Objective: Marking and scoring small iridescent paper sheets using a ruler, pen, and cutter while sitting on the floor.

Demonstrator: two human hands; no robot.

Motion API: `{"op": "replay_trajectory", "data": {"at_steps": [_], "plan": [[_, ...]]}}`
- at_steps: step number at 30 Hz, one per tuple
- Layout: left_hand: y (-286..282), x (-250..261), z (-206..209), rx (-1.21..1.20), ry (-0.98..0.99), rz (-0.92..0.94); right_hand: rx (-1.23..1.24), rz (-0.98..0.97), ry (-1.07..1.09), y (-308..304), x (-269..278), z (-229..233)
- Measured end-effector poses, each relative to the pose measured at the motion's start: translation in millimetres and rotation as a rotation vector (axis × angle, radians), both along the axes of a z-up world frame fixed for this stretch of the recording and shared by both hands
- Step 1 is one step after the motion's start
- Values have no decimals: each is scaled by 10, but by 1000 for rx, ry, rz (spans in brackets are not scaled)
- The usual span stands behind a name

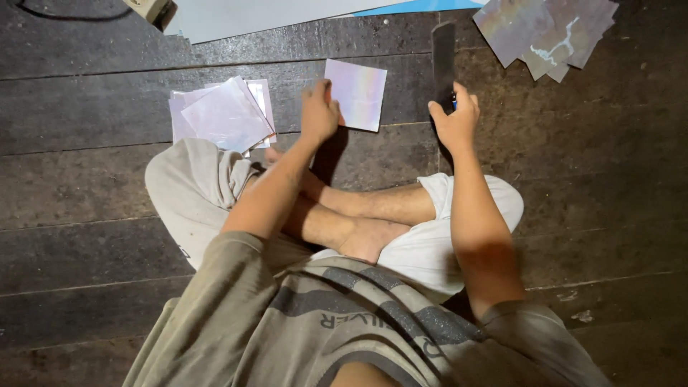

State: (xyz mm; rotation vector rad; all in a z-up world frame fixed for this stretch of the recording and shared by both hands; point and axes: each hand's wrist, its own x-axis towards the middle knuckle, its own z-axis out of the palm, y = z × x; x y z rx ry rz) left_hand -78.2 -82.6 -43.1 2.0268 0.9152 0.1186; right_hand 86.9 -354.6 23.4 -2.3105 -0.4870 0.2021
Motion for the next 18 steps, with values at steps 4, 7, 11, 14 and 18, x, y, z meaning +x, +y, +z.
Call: {"op": "replay_trajectory", "data": {"at_steps": [4, 7, 11, 14, 18], "plan": [[-137, -114, 635, -136, 40, -83, -10, 47, 26, -33, -17, 15], [-141, -108, 872, -17, 136, -296, -14, 69, 10, 16, -7, 47], [-112, -116, 754, 128, 109, -379, -44, 37, 61, 56, -73, 146], [-85, -99, 719, 174, 128, -388, -32, 53, 82, 144, -149, 319], [2, -108, 890, 405, 298, -439, -116, 165, 127, 291, -151, 407]]}}
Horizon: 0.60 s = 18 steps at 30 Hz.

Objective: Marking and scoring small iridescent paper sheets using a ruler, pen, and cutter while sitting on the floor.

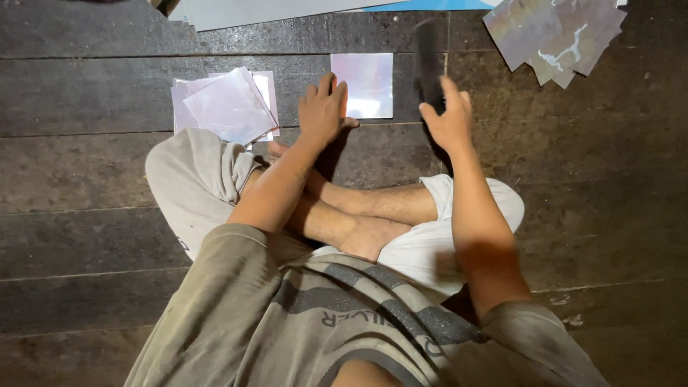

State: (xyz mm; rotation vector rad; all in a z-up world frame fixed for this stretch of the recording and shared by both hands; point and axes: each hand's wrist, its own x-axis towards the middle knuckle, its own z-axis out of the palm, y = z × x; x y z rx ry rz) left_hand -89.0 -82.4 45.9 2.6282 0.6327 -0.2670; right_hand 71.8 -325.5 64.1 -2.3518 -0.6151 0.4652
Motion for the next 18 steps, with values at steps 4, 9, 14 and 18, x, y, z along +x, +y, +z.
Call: {"op": "replay_trajectory", "data": {"at_steps": [4, 9, 14, 18], "plan": [[7, -1, -77, 58, 47, 6, -134, 300, -155, 311, 64, 130], [15, -45, -273, 43, -43, 171, -282, 630, -256, 774, 364, -265], [-51, -44, -619, 200, -157, 203, -183, 625, -409, 1076, 324, -380], [-11, -21, -644, 193, -126, 186, -229, 693, -477, 1203, 412, -405]]}}
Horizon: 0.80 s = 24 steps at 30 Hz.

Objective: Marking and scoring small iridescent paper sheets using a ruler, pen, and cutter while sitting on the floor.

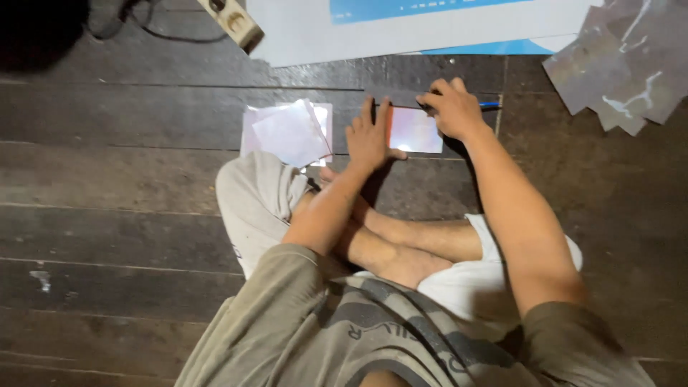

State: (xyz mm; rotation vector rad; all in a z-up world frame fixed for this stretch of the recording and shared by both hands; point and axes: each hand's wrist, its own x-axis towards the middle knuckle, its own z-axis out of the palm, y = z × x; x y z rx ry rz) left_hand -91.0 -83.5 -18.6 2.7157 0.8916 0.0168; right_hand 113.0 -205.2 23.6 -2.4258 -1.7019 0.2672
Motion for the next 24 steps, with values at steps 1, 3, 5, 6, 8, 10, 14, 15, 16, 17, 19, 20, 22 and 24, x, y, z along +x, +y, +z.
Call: {"op": "replay_trajectory", "data": {"at_steps": [1, 3, 5, 6, 8, 10, 14, 15, 16, 17, 19, 20, 22, 24], "plan": [[-9, -2, -11, 10, 7, -3, 10, -3, 7, -10, -18, 1], [-18, 22, -45, -6, 25, 9, -41, -3, 64, -19, -27, 4], [2, 34, -44, 13, 37, 10, 17, -5, -22, -61, -78, -34], [-1, 31, -50, 19, 50, 12, 62, -8, -106, -87, -107, -57], [1, 26, -79, 28, 57, 8, 48, -51, -76, -81, -68, -132], [31, 24, -77, 40, 63, 0, 37, -98, -48, -53, -45, -160], [123, 56, -88, 29, 74, -54, -16, -150, 15, -24, -20, -138], [87, 40, -115, 16, 82, -84, -2, -162, 36, -95, -46, -136], [99, 24, -54, 1, 85, -96, -17, -174, 38, -87, -58, -170], [102, 32, 4, -33, 100, -92, 36, -155, 18, -104, -54, -206], [121, 65, 167, -82, 117, -105, 73, -152, -3, -133, -53, -207], [142, 78, 275, -163, 36, -50, 96, -148, 15, -138, -67, -169], [243, 143, 396, -242, -46, 6, 121, -144, 29, -102, -82, -127], [335, 246, 406, -192, -356, 126, 87, -165, 39, -91, -92, -104]]}}
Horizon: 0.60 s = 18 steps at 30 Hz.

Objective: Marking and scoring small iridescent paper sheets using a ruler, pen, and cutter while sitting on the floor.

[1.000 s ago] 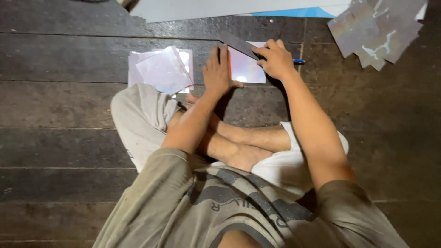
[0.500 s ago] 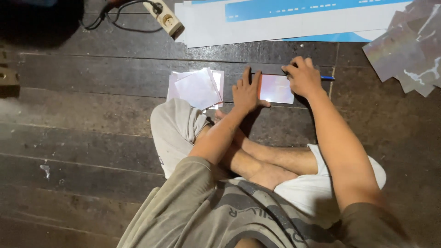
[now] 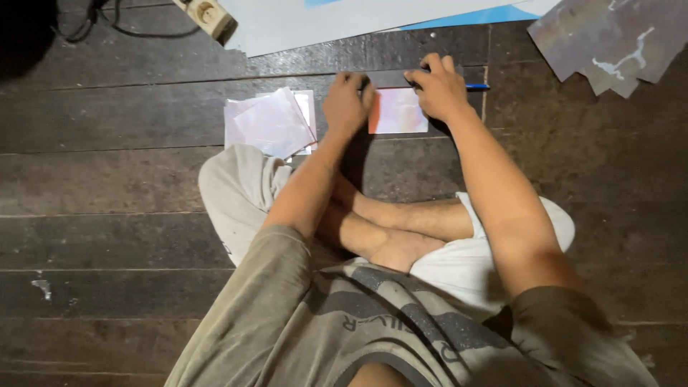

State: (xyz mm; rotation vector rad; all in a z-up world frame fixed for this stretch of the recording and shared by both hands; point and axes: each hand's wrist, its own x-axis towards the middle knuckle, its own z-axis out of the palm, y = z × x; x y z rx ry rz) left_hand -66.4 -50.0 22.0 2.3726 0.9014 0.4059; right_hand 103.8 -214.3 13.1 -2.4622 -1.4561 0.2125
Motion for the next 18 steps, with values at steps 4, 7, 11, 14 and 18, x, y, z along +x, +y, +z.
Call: {"op": "replay_trajectory", "data": {"at_steps": [4, 7, 11, 14, 18], "plan": [[269, 276, -17, -31, 85, 76, -47, -6, 22, 14, -26, 52], [396, 381, -53, -169, 237, 23, -49, -28, 60, 4, -17, 56], [440, 383, -158, -182, 217, 40, 244, 65, -130, -6, -78, 287], [499, 381, -197, -188, 204, 50, 527, 11, -123, -58, -92, 632], [547, 407, -152, -253, 207, 28, 728, -278, 755, -228, -207, 765]]}}
